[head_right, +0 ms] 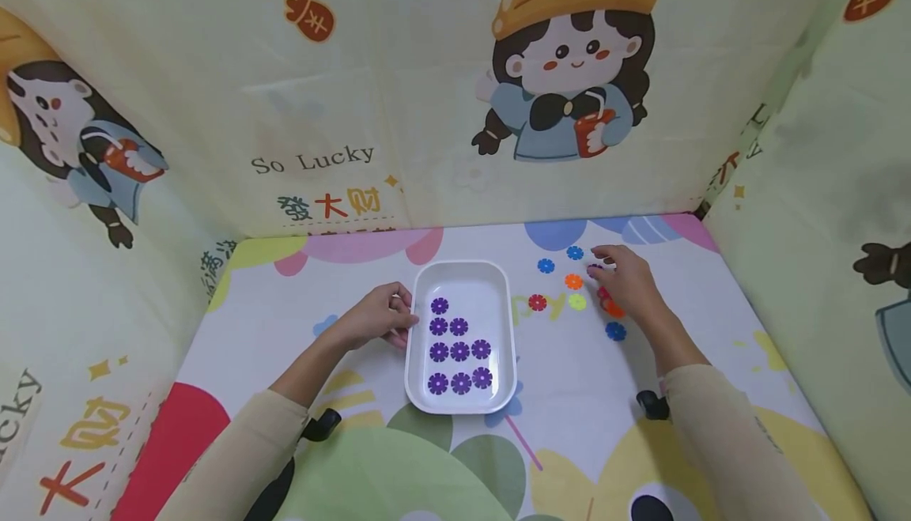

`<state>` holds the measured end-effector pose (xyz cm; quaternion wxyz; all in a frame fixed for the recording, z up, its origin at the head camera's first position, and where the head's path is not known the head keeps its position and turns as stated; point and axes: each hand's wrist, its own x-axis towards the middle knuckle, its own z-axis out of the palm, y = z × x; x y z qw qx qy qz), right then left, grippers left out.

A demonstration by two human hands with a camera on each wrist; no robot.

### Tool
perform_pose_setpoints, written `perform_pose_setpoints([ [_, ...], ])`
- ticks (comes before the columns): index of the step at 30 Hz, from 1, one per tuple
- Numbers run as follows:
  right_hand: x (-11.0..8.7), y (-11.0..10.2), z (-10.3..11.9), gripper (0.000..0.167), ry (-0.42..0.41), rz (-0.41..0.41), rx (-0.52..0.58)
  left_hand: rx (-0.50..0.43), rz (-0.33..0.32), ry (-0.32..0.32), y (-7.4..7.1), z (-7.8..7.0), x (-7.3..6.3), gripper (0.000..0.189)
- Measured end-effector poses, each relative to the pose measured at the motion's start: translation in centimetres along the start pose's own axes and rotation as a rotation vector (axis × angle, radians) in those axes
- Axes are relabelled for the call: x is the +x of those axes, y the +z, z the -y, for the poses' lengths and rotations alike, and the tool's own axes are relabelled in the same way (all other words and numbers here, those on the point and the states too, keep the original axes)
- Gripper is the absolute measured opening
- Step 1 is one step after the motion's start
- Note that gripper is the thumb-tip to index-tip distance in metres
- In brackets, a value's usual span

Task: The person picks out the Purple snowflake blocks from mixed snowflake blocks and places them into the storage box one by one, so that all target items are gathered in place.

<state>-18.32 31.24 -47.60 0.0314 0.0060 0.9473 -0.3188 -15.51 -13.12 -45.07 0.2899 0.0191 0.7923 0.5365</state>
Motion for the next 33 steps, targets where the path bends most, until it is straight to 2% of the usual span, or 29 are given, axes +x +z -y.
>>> perform_pose_setpoints([
  [3,0.2,0.1,-0.5,0.050,0.070,0.024,0.005,-0.001,0.000,0.003,0.0,0.1,0.0,0.030],
  [8,0.6,0.4,-1.0,0.048,0.098,0.043,-0.036,0.000,0.000,0.008,0.0,0.2,0.0,0.029],
  [21,1.1,1.6,-1.6,0.040,0.094,-0.001,-0.148,-0.008,0.007,0.020,0.0,0.3,0.1,0.030],
  [33,1.0,1.5,-1.2,0.039,0.071,-0.015,-0.154,-0.013,0.006,0.024,-0.1,0.3,0.1,0.029],
])
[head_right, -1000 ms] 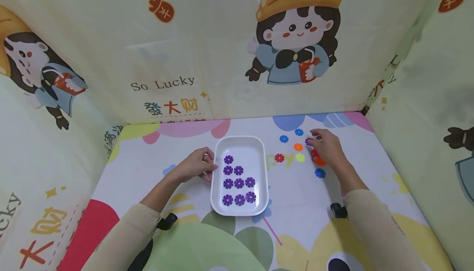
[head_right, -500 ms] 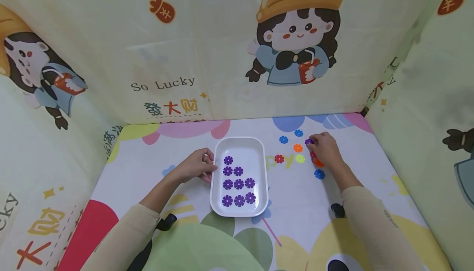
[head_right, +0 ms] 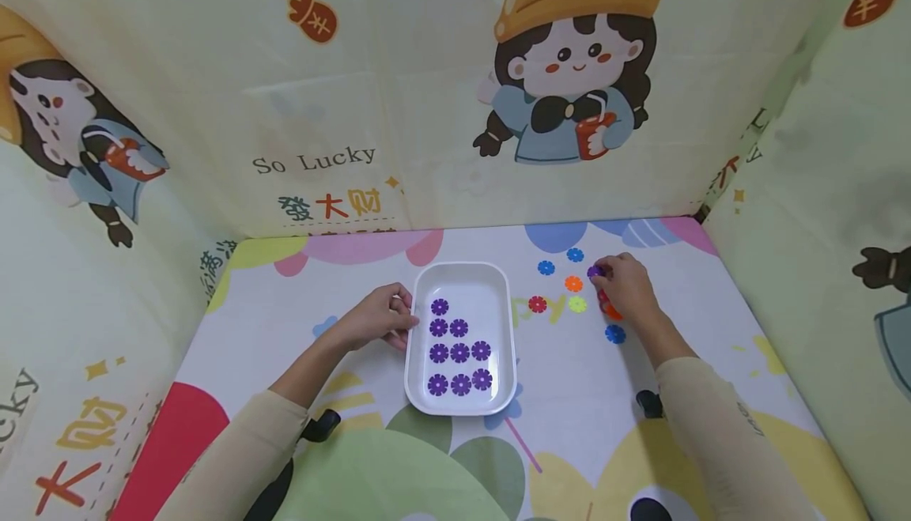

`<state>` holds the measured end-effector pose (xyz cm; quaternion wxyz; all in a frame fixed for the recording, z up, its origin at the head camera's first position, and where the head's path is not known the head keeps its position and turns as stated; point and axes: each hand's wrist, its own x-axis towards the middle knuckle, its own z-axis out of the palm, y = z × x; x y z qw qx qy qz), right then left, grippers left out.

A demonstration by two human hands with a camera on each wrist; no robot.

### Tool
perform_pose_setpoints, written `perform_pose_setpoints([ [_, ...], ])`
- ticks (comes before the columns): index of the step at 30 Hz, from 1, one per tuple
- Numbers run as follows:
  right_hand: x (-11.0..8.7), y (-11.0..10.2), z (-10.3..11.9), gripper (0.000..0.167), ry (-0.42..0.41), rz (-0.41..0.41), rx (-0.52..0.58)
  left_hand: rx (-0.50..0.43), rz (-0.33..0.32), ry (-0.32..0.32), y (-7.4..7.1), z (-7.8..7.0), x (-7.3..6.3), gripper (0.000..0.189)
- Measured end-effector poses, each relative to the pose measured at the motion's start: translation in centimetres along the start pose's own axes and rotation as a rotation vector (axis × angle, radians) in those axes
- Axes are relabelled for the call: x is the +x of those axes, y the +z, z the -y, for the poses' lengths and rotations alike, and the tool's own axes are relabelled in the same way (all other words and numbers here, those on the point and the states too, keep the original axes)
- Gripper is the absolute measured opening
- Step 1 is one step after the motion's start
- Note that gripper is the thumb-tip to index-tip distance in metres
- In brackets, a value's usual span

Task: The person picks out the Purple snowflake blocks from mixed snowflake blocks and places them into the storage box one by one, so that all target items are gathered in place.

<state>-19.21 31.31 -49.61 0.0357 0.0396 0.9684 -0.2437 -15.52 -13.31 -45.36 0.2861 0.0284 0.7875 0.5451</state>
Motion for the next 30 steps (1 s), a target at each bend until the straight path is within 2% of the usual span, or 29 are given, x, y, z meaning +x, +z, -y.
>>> perform_pose_setpoints([
  [10,0.1,-0.2,-0.1,0.037,0.011,0.003,0.061,0.009,-0.005,-0.012,0.1,-0.3,-0.2,0.030],
  [18,-0.2,-0.2,-0.1,0.030,0.008,0.003,0.093,0.020,-0.008,-0.012,0.1,-0.3,-0.2,0.030],
  [26,-0.7,-1.2,0.8,0.026,-0.007,0.035,0.122,0.022,-0.003,-0.006,0.0,-0.2,-0.1,0.030],
  [30,-0.9,-2.0,1.3,0.025,-0.049,0.040,0.136,0.016,0.000,-0.001,0.0,-0.2,-0.1,0.030],
])
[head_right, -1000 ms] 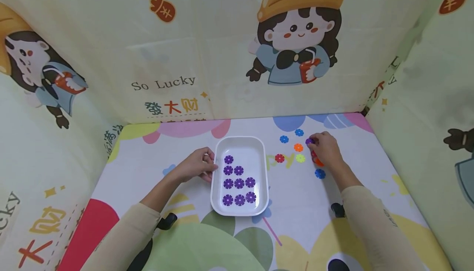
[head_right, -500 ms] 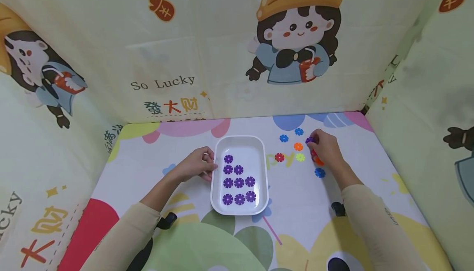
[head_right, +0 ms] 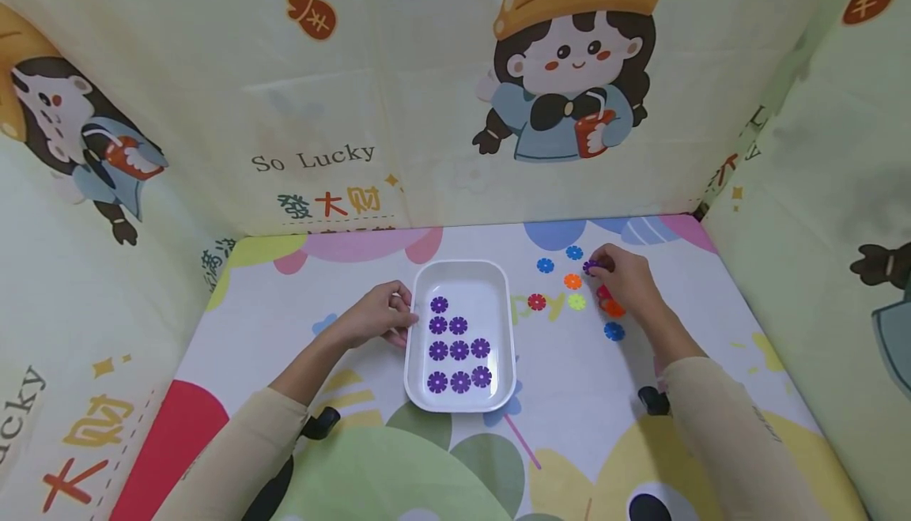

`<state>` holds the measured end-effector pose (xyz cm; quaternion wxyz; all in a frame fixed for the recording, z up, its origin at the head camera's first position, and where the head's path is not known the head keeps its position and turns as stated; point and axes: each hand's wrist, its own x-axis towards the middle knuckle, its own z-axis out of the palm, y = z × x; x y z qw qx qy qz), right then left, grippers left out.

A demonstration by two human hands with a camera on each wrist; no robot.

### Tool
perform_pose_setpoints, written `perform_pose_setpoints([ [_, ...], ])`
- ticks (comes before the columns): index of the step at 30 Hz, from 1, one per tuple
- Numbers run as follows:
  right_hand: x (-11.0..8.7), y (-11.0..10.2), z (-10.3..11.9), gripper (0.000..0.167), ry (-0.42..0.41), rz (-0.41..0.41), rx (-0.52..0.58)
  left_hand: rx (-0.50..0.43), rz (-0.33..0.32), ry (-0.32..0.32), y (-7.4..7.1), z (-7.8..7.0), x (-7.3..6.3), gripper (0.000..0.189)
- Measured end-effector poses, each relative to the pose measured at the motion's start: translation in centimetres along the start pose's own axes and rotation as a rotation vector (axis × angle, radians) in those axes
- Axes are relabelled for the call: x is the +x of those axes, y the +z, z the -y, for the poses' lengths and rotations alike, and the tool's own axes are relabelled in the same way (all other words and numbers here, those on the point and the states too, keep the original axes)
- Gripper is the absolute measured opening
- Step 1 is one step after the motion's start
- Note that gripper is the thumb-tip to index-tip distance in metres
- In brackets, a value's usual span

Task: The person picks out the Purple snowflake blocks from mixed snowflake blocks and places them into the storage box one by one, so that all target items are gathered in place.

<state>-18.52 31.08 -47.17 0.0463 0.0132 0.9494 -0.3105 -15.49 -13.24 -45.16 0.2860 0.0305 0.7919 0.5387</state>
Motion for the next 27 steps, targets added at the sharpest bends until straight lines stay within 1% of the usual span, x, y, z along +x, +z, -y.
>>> perform_pose_setpoints([
  [3,-0.1,-0.5,0.6,0.024,-0.042,0.004,-0.006,0.005,-0.003,-0.003,0.0,0.0,0.1,0.030],
  [8,-0.3,-0.7,2.0,0.022,-0.087,0.019,-0.019,0.014,-0.010,-0.011,0.0,-0.1,0.1,0.031],
  [17,-0.7,-0.8,4.5,0.019,-0.170,0.060,0.005,0.014,-0.004,-0.010,0.0,-0.2,0.0,0.031],
  [22,-1.0,-0.3,6.3,0.018,-0.229,0.085,0.022,0.017,-0.004,-0.010,0.0,-0.2,0.0,0.031],
  [27,-1.3,0.7,8.5,0.016,-0.299,0.103,0.041,0.029,-0.008,-0.015,0.0,-0.2,-0.1,0.030],
])
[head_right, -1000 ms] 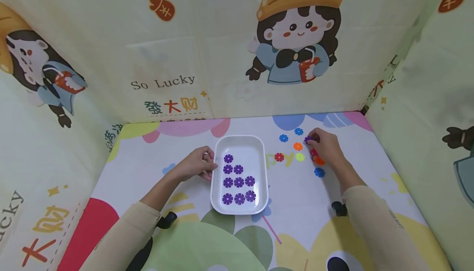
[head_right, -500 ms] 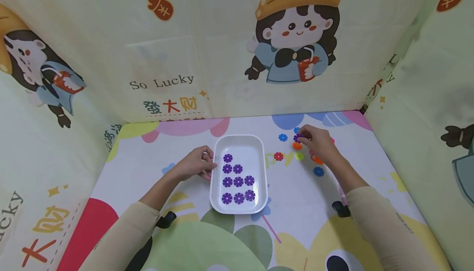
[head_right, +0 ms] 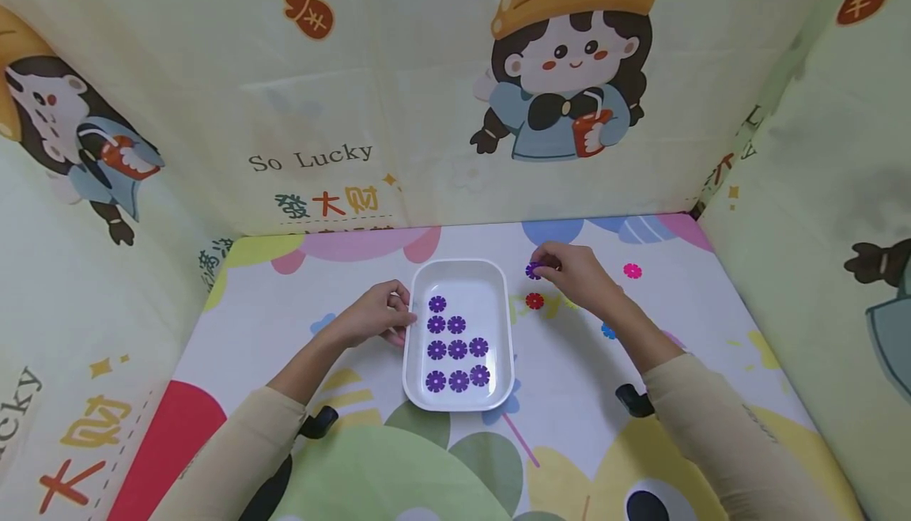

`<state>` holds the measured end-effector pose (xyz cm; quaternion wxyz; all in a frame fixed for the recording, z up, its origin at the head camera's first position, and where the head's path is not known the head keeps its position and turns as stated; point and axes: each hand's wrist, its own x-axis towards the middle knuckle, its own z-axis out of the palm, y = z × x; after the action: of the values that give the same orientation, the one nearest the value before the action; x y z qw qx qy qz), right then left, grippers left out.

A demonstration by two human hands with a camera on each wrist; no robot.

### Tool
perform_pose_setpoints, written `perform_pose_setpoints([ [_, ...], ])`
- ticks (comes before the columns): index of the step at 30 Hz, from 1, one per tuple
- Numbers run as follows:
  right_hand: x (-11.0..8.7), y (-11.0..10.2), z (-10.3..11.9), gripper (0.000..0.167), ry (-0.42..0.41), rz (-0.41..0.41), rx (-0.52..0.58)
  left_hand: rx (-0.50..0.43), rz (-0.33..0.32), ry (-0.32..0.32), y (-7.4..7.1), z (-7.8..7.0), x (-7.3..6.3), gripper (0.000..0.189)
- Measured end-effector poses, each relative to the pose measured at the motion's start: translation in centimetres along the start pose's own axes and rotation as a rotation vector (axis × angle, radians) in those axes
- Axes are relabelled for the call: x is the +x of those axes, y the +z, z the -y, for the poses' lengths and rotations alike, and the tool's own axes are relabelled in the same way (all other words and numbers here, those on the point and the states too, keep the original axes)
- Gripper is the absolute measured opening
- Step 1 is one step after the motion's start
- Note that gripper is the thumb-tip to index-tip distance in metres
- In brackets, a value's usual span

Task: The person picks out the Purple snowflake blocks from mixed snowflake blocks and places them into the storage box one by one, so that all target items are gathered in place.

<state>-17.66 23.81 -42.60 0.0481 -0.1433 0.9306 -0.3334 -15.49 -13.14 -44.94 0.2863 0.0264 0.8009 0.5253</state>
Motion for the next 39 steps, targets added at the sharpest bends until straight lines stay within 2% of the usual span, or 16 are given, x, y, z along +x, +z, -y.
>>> perform_pose_setpoints([
  [8,0.9,1.7,2.9,0.014,-0.081,0.078,0.070,-0.004,0.002,0.002,-0.1,0.2,0.0,0.029],
  [16,1.7,2.9,4.3,0.015,-0.163,0.177,0.079,-0.018,0.005,0.000,-0.1,0.3,0.1,0.029],
  [23,2.6,3.5,5.6,0.010,-0.256,0.316,0.004,-0.028,0.011,0.010,-0.1,0.6,0.3,0.029],
  [32,3.9,5.1,6.9,0.009,-0.241,0.462,-0.053,-0.039,0.033,0.019,-0.1,0.8,0.8,0.029],
  [39,4.6,6.3,7.2,0.007,-0.248,0.512,-0.133,-0.074,0.034,0.017,-0.3,0.6,0.5,0.030],
])
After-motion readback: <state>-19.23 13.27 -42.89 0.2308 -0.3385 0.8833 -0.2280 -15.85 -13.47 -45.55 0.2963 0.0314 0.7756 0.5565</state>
